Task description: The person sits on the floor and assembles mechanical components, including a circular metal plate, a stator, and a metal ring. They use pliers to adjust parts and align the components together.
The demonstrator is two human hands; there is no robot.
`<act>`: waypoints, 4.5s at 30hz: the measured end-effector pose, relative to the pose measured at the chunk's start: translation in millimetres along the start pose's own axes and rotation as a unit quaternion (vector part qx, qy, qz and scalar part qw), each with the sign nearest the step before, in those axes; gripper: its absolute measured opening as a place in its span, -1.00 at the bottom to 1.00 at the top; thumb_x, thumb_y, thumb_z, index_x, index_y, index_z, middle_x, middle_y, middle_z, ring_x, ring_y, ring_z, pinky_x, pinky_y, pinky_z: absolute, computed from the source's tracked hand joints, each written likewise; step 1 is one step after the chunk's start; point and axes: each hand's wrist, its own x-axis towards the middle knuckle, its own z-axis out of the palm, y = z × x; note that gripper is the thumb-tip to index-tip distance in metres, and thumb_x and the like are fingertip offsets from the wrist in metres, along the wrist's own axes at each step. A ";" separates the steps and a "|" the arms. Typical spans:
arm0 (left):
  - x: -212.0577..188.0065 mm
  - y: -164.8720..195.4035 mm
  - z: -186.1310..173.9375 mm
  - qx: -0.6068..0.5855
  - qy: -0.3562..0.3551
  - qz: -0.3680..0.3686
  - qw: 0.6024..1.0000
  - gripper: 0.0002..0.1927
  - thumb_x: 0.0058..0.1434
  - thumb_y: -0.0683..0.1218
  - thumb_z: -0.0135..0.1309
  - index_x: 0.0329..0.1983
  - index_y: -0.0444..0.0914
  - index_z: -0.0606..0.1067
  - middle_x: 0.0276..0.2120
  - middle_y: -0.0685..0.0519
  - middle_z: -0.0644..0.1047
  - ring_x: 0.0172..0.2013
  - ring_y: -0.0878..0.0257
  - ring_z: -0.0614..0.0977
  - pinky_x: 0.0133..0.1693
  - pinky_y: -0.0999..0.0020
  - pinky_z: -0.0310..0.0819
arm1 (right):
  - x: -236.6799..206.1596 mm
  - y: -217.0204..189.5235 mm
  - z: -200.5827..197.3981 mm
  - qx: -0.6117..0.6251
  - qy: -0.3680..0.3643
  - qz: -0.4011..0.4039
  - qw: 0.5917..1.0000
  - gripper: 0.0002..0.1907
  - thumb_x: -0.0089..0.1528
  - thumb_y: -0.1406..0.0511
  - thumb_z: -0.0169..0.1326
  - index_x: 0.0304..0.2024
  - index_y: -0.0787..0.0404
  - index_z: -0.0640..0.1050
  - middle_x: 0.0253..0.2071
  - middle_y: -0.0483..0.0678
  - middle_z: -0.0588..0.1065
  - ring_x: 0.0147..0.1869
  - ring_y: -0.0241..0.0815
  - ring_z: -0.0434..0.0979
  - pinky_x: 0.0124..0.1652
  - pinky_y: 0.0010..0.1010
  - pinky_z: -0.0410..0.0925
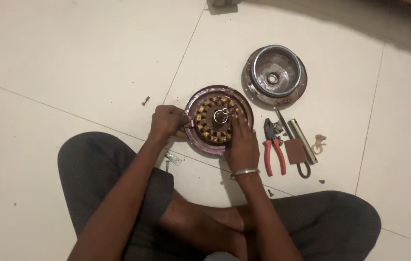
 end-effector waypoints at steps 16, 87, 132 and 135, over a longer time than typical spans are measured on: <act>2.3 0.0 2.3 -0.045 -0.025 -0.040 0.998 -0.78 0.12 -0.27 0.19 -0.21 -0.54 0.56 -0.43 -0.20 0.63 -0.50 0.09 0.69 -0.49 0.21 0.68 | -6.9 -29.4 -47.6 -0.041 0.090 -0.040 0.994 -0.58 0.20 0.19 0.13 0.12 0.09 0.60 -0.02 -0.01 0.65 0.14 -0.01 0.59 0.15 0.05 0.27; -198.2 73.0 5.6 -0.175 -0.102 0.161 0.966 -0.66 0.36 -0.15 -0.02 0.11 -0.41 0.56 -0.29 -0.09 0.69 -0.29 0.25 0.72 -0.25 0.35 0.70 | -113.5 -21.6 -119.3 0.743 0.008 0.177 0.645 -0.65 0.32 0.32 -0.12 0.11 0.37 0.35 -0.14 0.14 0.54 0.07 0.11 0.50 0.13 0.08 0.40; -188.1 43.6 -18.5 -0.010 -0.037 0.072 0.997 -0.50 0.16 -0.20 0.22 0.19 -0.39 0.52 -0.19 -0.08 0.75 -0.18 0.34 0.70 -0.14 0.46 0.58 | -104.6 -54.4 -120.2 0.278 -0.001 0.141 0.950 -0.55 0.30 0.27 0.00 0.21 0.33 0.48 -0.20 0.22 0.64 -0.15 -0.01 0.71 -0.23 -0.27 0.59; -154.2 83.3 -16.5 0.149 -0.006 0.204 0.967 -0.55 0.19 -0.17 0.14 0.18 -0.30 0.53 -0.31 -0.15 0.71 -0.36 0.30 0.71 -0.28 0.37 0.58 | -56.6 -55.0 -134.2 0.146 0.028 0.081 0.986 -0.70 0.30 0.28 0.06 -0.01 0.33 0.59 -0.46 0.11 0.62 -0.42 -0.09 0.73 -0.42 -0.28 0.52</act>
